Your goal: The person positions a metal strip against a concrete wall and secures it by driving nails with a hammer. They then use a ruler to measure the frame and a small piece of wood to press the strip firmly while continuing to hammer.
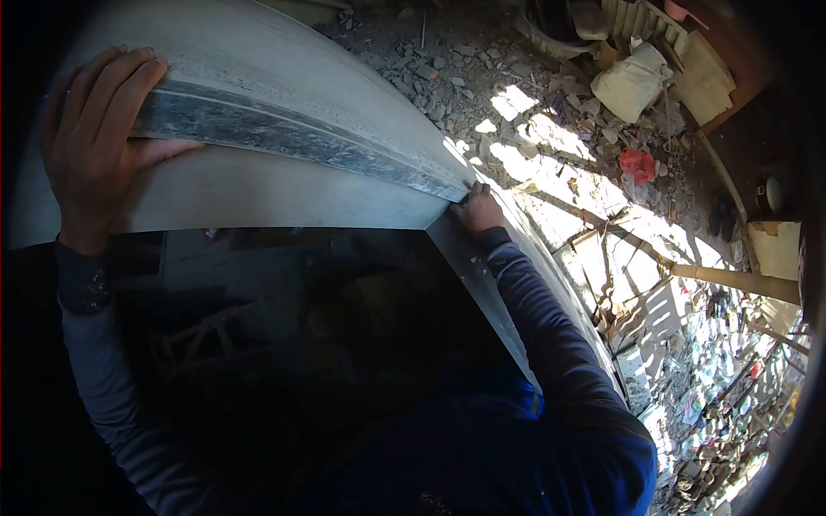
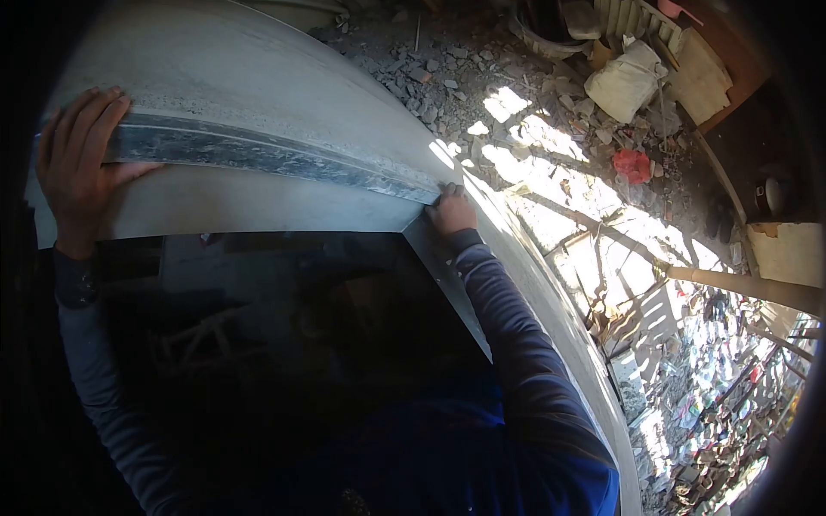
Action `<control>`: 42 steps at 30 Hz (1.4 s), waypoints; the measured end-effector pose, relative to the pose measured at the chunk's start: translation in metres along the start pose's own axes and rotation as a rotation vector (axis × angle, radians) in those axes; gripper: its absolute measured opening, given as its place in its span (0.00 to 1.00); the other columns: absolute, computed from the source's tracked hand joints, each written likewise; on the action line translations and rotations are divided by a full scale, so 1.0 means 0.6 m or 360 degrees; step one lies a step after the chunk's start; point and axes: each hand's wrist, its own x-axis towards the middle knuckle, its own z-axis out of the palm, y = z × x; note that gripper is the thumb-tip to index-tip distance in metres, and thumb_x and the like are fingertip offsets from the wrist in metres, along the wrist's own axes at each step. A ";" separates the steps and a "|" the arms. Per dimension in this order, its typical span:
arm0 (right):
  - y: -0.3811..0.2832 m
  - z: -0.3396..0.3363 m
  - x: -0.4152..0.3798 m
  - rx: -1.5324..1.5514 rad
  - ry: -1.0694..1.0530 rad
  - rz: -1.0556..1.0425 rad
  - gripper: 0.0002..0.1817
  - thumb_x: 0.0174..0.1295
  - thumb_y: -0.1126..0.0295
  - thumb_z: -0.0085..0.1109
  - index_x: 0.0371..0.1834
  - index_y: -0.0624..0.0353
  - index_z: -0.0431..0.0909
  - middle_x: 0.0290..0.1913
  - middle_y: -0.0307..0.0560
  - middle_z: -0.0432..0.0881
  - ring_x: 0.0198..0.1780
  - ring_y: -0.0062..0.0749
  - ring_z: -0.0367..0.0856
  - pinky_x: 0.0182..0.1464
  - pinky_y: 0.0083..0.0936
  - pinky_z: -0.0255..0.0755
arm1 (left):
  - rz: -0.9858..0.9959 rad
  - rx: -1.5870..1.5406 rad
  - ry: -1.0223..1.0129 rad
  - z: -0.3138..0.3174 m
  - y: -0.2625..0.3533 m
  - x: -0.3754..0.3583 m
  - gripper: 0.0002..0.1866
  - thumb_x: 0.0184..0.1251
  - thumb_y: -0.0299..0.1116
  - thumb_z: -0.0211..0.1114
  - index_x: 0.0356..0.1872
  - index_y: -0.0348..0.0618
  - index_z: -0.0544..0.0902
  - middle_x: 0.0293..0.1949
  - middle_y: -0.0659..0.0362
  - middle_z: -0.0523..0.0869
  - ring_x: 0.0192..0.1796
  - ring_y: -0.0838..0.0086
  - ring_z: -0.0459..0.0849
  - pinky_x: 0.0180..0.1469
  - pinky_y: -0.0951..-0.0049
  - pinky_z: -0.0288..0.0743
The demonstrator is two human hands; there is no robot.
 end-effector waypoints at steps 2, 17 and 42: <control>-0.005 -0.010 -0.009 -0.0160 -0.0079 0.0120 0.29 0.60 0.49 0.66 0.54 0.63 0.79 0.51 0.59 0.82 0.51 0.52 0.85 0.51 0.42 0.81 | 0.0029 -0.0007 0.0002 -0.002 -0.003 0.002 0.40 0.44 0.63 0.70 0.59 0.52 0.82 0.59 0.66 0.85 0.65 0.70 0.81 0.71 0.61 0.70; 0.009 0.017 0.004 0.0104 0.0117 -0.0169 0.33 0.55 0.55 0.71 0.60 0.62 0.76 0.46 0.59 0.85 0.44 0.54 0.85 0.46 0.44 0.80 | -0.0005 -0.0074 0.0121 -0.008 0.013 0.009 0.37 0.46 0.65 0.70 0.54 0.51 0.83 0.55 0.65 0.87 0.62 0.70 0.82 0.71 0.59 0.66; -0.521 -0.454 -0.014 0.0994 0.0944 -0.1441 0.38 0.64 0.55 0.69 0.68 0.72 0.67 0.58 0.66 0.78 0.59 0.56 0.79 0.62 0.40 0.72 | 0.0037 0.0115 0.0315 -0.142 -0.263 -0.006 0.40 0.37 0.79 0.63 0.26 0.46 0.80 0.34 0.66 0.76 0.44 0.73 0.77 0.53 0.68 0.68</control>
